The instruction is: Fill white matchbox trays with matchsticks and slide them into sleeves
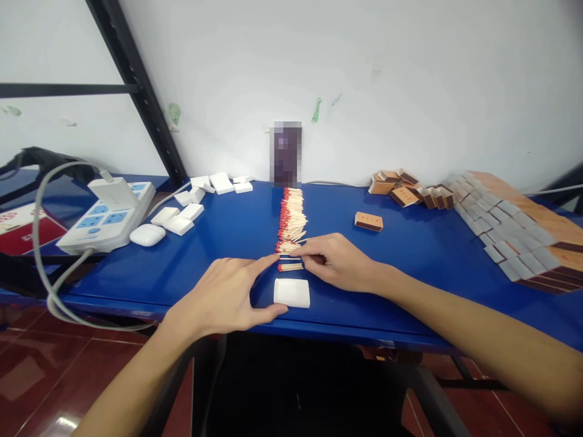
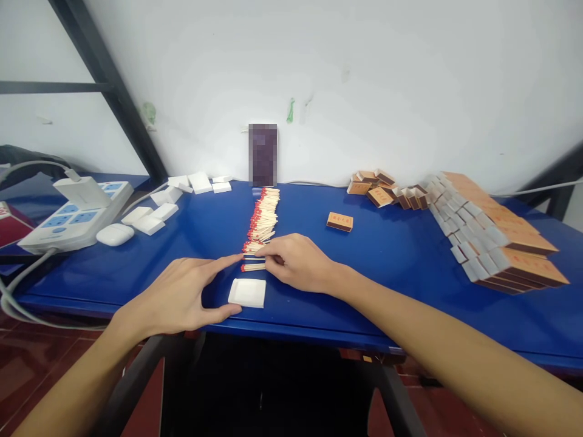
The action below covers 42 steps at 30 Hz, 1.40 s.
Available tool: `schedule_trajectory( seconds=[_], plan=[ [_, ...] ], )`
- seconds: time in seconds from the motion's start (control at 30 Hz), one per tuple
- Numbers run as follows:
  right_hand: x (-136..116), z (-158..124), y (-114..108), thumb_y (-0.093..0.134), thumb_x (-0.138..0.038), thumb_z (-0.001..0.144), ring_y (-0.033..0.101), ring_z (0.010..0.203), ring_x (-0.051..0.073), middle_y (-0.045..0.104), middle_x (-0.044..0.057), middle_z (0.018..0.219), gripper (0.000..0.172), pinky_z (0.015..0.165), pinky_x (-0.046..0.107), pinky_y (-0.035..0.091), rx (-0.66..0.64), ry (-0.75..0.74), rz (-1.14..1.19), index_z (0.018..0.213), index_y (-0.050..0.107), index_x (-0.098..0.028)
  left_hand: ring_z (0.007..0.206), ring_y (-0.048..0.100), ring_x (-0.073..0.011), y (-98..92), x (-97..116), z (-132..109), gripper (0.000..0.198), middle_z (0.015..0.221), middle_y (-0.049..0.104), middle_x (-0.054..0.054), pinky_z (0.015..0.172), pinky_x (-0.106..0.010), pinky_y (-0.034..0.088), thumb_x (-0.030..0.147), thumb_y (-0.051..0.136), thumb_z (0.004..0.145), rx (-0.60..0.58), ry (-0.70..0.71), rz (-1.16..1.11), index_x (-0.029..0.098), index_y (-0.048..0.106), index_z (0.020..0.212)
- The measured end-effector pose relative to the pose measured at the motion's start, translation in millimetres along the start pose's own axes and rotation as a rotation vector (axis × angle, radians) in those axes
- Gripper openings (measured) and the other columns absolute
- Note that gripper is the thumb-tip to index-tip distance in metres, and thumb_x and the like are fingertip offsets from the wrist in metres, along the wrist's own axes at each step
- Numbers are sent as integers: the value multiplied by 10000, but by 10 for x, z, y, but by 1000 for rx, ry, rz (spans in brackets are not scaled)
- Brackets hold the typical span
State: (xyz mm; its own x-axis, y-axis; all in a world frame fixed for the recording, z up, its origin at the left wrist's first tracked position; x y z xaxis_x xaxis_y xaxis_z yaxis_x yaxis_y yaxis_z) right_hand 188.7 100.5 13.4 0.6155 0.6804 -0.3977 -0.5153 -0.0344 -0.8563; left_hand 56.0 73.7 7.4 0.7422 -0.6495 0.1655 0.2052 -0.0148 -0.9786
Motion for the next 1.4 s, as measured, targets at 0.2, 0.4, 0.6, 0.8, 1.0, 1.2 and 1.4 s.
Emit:
schedule_trajectory(
  seconds=[0.2,0.4,0.6,0.8,1.0,1.2,1.4],
  plan=[
    [-8,-2,-17,518,-80,813,511,555,95,642,-14,646,261,575,218,338,15,-12,36,880,749,-181,901,700,-323,11,-8,-5,714,1025,737,-98,758,-400,517,648,566,830,-2,-8,7,219,512,1399],
    [-14,-6,-21,521,-89,817,503,546,94,637,-15,640,241,570,221,337,16,-17,46,854,741,-179,980,689,-342,29,-27,-8,725,1136,716,-130,796,-416,522,681,526,837,-11,2,5,202,532,1382],
    [-1,7,-67,508,-85,815,487,536,91,622,-15,625,249,572,220,347,55,9,44,845,742,-165,1048,676,-346,38,-23,-3,704,1221,691,-110,859,-445,512,674,526,845,-18,8,-7,226,523,1388],
    [-23,9,-20,504,-84,824,510,562,95,635,-8,643,255,584,223,346,10,-11,10,831,743,-173,1009,687,-338,31,-6,-6,671,1177,712,-87,833,-449,519,651,550,845,-23,5,-14,247,524,1380],
    [-33,11,-13,496,-88,856,524,570,95,667,-11,679,307,590,217,350,-6,-1,31,991,751,-192,1015,686,-342,21,-1,-7,682,1180,709,-95,819,-441,527,649,550,846,-24,6,-13,237,517,1387],
    [-33,7,-9,488,-85,858,540,588,98,678,-2,701,289,590,217,347,-18,-11,13,922,752,-182,1010,688,-339,30,-7,3,675,1177,711,-85,817,-448,532,652,545,847,-30,2,-6,252,509,1390],
    [-16,1,1,499,-90,849,534,580,96,691,-5,720,286,583,221,344,-31,7,60,927,756,-187,977,695,-346,25,-2,0,710,1137,721,-96,793,-450,536,651,546,843,-39,-6,11,241,478,1419]
  ],
)
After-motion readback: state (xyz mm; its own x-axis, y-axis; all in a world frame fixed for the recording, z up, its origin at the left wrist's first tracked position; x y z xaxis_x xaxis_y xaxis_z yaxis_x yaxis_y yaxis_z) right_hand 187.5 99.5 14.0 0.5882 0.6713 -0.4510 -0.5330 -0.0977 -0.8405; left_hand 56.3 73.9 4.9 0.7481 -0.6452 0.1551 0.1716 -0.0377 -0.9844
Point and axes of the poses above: each hand's wrist, its own z-axis towards the middle knuckle, its own y-axis out of the palm, x = y × z, the point moved 9 cm from there along z, towards the middle knuckle
